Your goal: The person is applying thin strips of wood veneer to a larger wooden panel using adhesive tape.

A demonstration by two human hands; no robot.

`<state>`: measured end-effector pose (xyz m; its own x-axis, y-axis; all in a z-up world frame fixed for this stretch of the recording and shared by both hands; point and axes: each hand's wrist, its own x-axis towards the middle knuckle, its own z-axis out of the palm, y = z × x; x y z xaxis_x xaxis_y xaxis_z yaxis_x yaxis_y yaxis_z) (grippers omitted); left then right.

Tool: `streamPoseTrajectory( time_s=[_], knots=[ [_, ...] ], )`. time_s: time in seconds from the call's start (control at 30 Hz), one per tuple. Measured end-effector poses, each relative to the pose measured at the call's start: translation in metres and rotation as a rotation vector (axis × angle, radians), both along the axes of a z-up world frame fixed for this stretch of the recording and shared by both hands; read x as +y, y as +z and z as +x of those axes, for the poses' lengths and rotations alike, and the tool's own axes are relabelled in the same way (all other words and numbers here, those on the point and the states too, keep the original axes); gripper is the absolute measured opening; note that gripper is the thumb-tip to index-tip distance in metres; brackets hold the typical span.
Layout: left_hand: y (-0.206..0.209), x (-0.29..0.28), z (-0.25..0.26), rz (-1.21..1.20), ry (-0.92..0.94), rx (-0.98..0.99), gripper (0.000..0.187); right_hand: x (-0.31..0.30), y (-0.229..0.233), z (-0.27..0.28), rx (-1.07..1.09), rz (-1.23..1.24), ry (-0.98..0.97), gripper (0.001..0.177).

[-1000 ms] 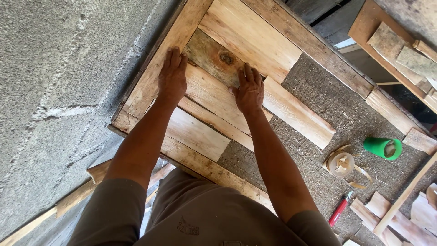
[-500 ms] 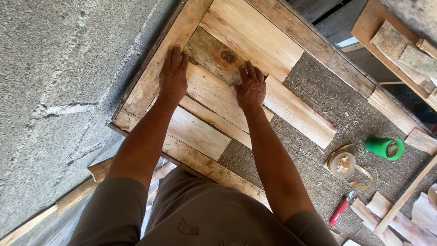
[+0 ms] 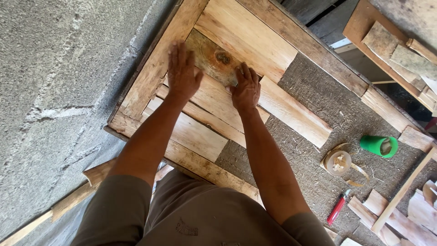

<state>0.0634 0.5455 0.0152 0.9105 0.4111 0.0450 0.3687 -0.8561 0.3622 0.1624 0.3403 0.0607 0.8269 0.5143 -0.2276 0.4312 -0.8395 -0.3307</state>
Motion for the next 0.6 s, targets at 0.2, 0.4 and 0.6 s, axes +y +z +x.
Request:
streamPoseTrajectory(
  time_s=[0.2,0.4,0.6],
  knots=[
    [-0.006,-0.031,0.013,-0.092,-0.016,-0.054,0.092,-0.010,0.003,-0.003,-0.056,0.088,0.033,0.084],
    [0.000,-0.032,0.015,-0.087,0.011,-0.015,0.094,-0.041,-0.003,-0.038,-0.203,0.006,-0.003,0.051],
    [-0.001,-0.035,0.015,-0.096,0.020,-0.023,0.095,-0.056,-0.015,-0.064,-0.336,0.147,-0.021,0.041]
  ],
)
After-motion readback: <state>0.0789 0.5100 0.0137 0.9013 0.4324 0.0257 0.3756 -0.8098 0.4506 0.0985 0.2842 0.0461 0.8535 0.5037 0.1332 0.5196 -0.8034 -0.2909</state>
